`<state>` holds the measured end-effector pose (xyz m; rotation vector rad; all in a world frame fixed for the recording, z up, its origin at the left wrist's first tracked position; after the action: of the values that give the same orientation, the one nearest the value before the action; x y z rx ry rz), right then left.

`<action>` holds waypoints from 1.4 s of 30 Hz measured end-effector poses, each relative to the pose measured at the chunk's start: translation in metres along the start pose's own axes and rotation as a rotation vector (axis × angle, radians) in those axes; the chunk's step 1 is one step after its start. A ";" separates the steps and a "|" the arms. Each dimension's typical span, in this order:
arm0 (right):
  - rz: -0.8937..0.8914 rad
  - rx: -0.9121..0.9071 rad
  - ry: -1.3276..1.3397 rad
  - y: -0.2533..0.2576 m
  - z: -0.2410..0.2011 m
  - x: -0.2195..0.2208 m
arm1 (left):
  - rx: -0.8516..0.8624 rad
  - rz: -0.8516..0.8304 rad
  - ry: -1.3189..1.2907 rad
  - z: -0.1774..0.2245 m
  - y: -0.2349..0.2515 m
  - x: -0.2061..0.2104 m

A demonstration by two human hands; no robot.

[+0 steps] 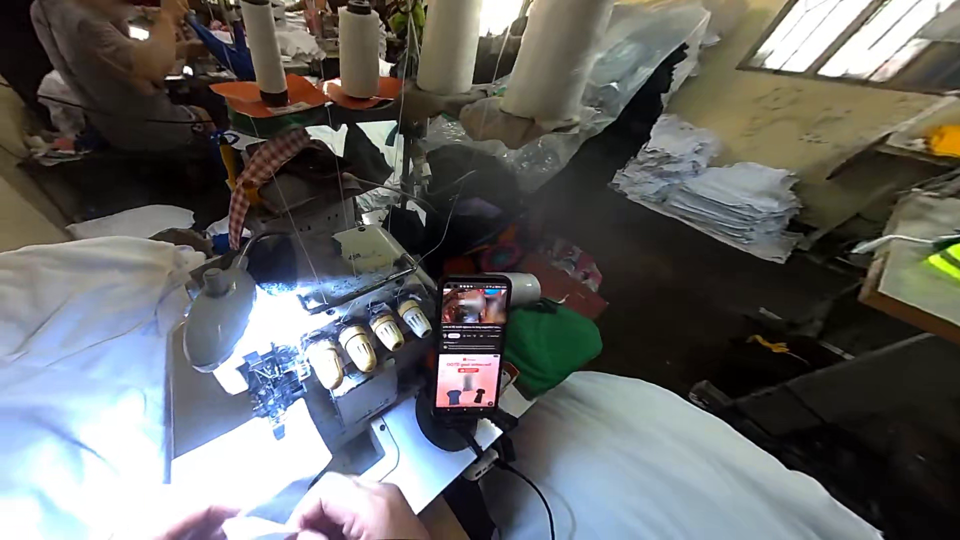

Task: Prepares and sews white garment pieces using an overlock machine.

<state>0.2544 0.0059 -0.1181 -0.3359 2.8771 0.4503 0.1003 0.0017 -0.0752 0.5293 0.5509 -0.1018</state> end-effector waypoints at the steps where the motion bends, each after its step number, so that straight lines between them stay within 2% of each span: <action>1: 0.058 -0.004 -0.091 0.004 0.001 -0.004 | 0.041 -0.005 0.062 -0.004 0.009 0.003; 4: 0.166 -0.007 -0.218 0.015 0.020 -0.014 | 0.014 0.059 0.157 -0.034 0.029 0.017; 6: 0.138 0.026 -0.148 0.017 0.036 -0.014 | -0.093 0.106 0.173 -0.057 0.029 0.025; 9: 0.071 0.079 -0.031 0.010 0.047 -0.011 | -0.132 0.162 0.191 -0.066 0.020 0.025; 14: 0.049 0.111 0.054 -0.002 0.047 -0.008 | -0.161 0.152 0.240 -0.061 0.007 0.024; 22: 0.079 0.170 0.090 -0.002 0.056 -0.007 | -0.225 0.168 0.400 -0.054 0.017 0.024; 25: 0.081 0.193 0.104 -0.003 0.060 -0.006 | -0.176 0.142 0.434 -0.050 0.017 0.028; 29: 0.107 0.209 0.190 -0.005 0.062 -0.002 | -0.018 0.117 0.736 -0.017 0.007 0.039; 32: 0.121 0.269 0.227 -0.005 0.060 -0.001 | -0.096 0.077 0.771 -0.005 -0.009 0.051; 35: 0.104 0.190 0.179 -0.002 0.052 0.000 | -0.130 0.061 0.695 -0.011 -0.020 0.055; 42: 0.132 -0.108 -0.142 0.011 0.032 0.000 | -0.022 0.048 0.498 -0.033 -0.014 0.040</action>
<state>0.2569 0.0265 -0.1449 -0.1247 2.7522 0.6273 0.1153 0.0081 -0.1259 0.5472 1.0224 0.0857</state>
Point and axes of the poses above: each hand's wrist, its own y-axis towards the middle knuckle, its own x-axis out of the palm, z = x × y, the point moved 8 cm from there along y, towards the middle knuckle, and after that the axes turned 1 degree about y, right-handed, at the moved point
